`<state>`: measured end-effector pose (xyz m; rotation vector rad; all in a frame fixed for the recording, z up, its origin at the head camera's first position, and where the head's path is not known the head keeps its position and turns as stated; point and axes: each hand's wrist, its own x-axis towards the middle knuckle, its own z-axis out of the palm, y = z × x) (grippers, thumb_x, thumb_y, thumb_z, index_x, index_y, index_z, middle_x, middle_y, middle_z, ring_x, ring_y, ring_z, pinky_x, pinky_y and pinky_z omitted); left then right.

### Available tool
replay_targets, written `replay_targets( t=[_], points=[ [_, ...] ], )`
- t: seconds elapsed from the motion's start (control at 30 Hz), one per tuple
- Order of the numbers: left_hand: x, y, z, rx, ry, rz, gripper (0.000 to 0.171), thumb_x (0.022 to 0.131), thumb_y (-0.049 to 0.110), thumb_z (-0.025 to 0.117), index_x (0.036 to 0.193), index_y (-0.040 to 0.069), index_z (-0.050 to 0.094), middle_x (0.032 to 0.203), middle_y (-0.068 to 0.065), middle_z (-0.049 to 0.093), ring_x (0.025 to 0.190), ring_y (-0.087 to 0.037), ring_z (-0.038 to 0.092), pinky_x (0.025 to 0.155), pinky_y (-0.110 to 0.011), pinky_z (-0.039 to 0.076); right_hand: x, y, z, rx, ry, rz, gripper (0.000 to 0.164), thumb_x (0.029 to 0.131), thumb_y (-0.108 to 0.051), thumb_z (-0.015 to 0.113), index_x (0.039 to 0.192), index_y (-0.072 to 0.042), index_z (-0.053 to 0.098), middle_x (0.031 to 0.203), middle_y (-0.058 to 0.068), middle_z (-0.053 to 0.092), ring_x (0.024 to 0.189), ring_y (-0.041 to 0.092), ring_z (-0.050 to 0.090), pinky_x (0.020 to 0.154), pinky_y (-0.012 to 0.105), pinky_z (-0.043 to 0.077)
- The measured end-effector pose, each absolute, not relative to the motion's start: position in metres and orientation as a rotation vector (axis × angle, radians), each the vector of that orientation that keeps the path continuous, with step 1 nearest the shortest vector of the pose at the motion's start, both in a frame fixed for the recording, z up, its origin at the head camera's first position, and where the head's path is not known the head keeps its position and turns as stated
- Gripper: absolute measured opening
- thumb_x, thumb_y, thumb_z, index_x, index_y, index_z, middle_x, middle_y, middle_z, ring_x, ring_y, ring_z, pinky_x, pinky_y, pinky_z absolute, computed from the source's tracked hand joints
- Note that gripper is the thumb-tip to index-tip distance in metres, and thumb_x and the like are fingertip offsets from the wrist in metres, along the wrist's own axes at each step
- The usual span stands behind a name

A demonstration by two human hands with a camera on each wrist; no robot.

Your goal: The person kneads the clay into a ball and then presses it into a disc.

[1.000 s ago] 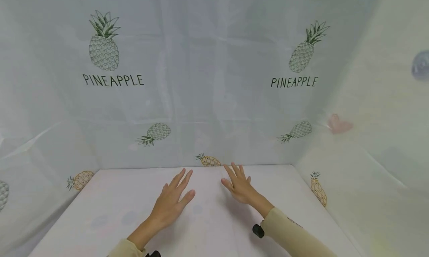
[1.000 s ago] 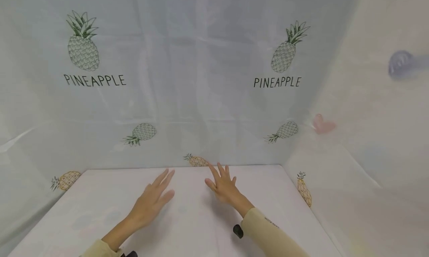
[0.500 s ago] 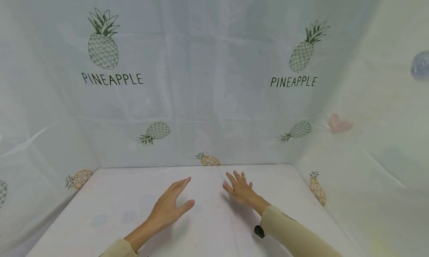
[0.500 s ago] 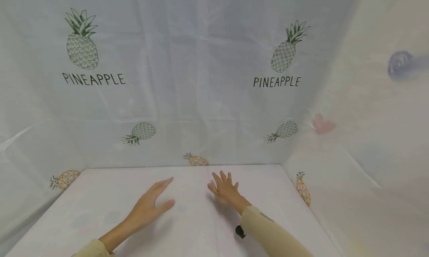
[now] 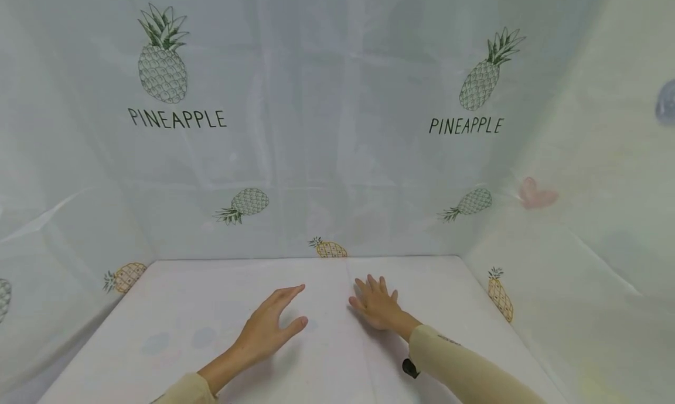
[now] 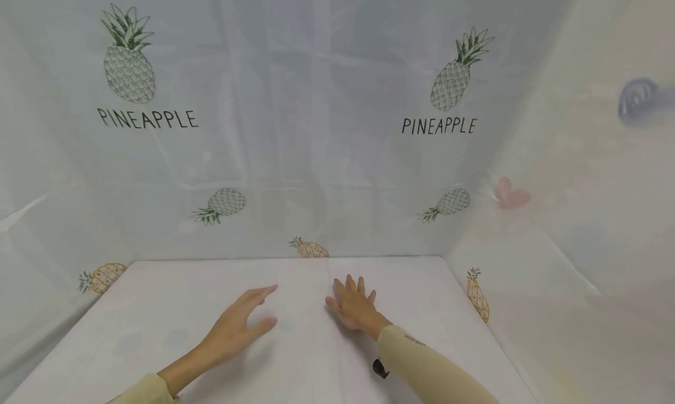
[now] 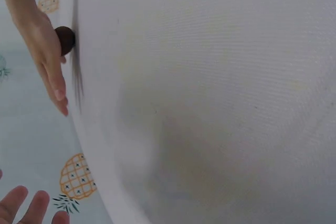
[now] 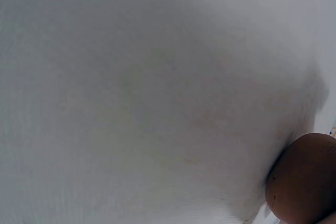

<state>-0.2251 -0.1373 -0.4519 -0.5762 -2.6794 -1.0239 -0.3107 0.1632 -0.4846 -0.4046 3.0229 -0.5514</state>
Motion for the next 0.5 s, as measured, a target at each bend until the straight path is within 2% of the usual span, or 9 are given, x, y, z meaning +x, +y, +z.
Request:
replay_targets(
  t=[0.2, 0.4, 0.5],
  points=[
    [-0.227, -0.137, -0.455, -0.552, -2.679, -1.093, 0.063, 0.1, 0.051, 0.072, 0.157, 0.032, 0.053, 0.155, 0.01, 0.053, 0.131, -0.025, 0.063, 0.106, -0.057, 0.051, -0.317, 0.165, -0.497, -0.403, 3.024, -0.528, 0.07, 0.11, -0.059, 0.042, 0.167, -0.018, 0.036, 0.173, 0.024, 0.024, 0.158, 0.057, 0.012, 0.117, 0.085, 0.007],
    [-0.229, -0.136, -0.457, -0.534, -2.685, -1.101, 0.06, 0.1, 0.051, 0.072, 0.154, 0.033, 0.055, 0.154, 0.009, 0.054, 0.13, -0.021, 0.062, 0.106, -0.056, 0.051, -0.312, 0.165, -0.5, -0.419, 3.066, -0.511, 0.072, 0.109, -0.062, 0.042, 0.165, -0.018, 0.041, 0.171, 0.026, 0.028, 0.156, 0.058, 0.016, 0.116, 0.085, 0.002],
    [-0.229, -0.135, -0.458, -0.527, -2.691, -1.113, 0.059, 0.1, 0.05, 0.073, 0.154, 0.033, 0.056, 0.155, 0.009, 0.054, 0.13, -0.021, 0.062, 0.106, -0.057, 0.051, -0.311, 0.165, -0.508, -0.446, 3.112, -0.479, 0.075, 0.106, -0.068, 0.042, 0.166, -0.023, 0.038, 0.172, 0.024, 0.026, 0.157, 0.057, 0.014, 0.116, 0.085, -0.001]
  ],
)
